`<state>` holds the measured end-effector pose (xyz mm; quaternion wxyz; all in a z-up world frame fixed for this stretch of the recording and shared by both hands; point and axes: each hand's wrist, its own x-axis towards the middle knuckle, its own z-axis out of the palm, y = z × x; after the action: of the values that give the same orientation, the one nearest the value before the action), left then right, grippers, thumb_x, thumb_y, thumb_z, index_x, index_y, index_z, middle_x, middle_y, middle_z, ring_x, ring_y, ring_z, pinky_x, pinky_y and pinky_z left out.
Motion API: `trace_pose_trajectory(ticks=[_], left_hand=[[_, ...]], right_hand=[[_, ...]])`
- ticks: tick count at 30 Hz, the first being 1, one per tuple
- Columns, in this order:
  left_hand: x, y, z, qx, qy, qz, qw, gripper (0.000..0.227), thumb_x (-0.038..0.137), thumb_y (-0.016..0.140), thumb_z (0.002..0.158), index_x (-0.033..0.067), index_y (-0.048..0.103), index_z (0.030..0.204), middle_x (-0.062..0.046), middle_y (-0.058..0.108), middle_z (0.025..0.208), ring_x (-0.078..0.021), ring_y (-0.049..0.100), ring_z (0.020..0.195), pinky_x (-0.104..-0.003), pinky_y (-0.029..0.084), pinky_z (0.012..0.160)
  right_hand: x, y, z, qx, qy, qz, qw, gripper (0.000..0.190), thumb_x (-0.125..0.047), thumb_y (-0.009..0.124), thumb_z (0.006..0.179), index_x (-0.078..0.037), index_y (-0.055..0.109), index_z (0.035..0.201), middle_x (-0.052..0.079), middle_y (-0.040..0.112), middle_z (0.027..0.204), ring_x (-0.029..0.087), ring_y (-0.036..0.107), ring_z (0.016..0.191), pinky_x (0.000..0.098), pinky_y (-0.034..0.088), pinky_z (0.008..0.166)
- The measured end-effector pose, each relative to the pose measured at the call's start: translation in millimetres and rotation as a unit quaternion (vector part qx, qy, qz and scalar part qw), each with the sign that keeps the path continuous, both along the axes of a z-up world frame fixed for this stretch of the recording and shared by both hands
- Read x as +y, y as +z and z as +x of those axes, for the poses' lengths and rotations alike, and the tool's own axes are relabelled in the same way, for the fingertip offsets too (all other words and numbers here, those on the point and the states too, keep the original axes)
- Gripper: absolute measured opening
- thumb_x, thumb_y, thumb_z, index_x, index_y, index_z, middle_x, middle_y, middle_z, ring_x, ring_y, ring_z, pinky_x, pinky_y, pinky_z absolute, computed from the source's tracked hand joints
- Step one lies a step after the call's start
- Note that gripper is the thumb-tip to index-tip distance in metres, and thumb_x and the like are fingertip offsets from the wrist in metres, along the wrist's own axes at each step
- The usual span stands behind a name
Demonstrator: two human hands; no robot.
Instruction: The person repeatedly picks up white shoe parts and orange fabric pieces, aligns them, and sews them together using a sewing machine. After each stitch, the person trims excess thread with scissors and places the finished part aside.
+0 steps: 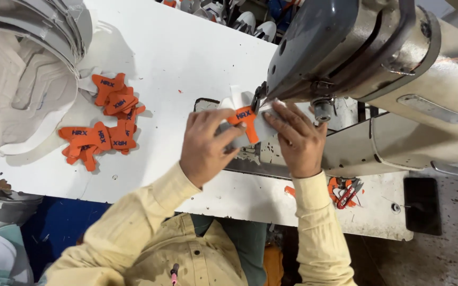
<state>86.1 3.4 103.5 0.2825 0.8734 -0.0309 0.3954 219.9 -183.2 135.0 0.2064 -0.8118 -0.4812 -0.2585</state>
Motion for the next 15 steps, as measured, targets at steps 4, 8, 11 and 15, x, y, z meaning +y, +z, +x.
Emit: trace_pose_trajectory(ticks=[4,8,11,15], left_hand=[[-23.1,9.7,-7.2,0.004,0.057,0.004,0.998,0.052,0.016,0.094,0.065,0.0108,0.074,0.113,-0.008,0.058,0.128,-0.0297,0.059,0.112,-0.047,0.045,0.096],[-33.2,5.9,-1.2,0.008,0.082,0.008,0.997,0.054,0.015,0.094,0.067,0.0104,0.074,0.118,-0.009,0.057,0.129,-0.0316,0.058,0.112,-0.048,0.045,0.096],[-27.5,6.1,4.3,0.002,0.096,0.016,0.995,0.055,0.015,0.094,0.068,0.0099,0.074,0.118,-0.011,0.056,0.129,-0.033,0.058,0.114,-0.048,0.045,0.096],[-0.8,6.1,21.2,-0.001,0.052,0.014,0.999,0.05,0.014,0.094,0.066,0.0118,0.075,0.112,-0.008,0.059,0.133,-0.0323,0.059,0.122,-0.048,0.045,0.098]], right_hand=[[2.7,4.7,26.5,0.056,0.077,0.023,0.995,0.044,0.009,0.075,0.079,-0.018,0.08,0.113,0.003,0.075,0.122,0.024,0.073,0.114,0.0336,0.059,0.089],[1.8,-9.8,45.9,0.029,0.095,0.025,0.995,0.043,0.011,0.077,0.077,-0.017,0.081,0.11,0.003,0.076,0.114,0.024,0.071,0.095,0.0372,0.059,0.082],[1.1,-14.4,48.0,0.029,0.096,0.03,0.995,0.045,0.01,0.077,0.078,-0.017,0.082,0.115,0.004,0.074,0.107,0.024,0.072,0.095,0.0357,0.06,0.081],[-3.2,-3.2,31.0,0.008,0.06,0.014,0.998,0.041,0.004,0.077,0.082,-0.021,0.082,0.114,0.001,0.074,0.108,0.021,0.071,0.098,0.0465,0.048,0.096]])
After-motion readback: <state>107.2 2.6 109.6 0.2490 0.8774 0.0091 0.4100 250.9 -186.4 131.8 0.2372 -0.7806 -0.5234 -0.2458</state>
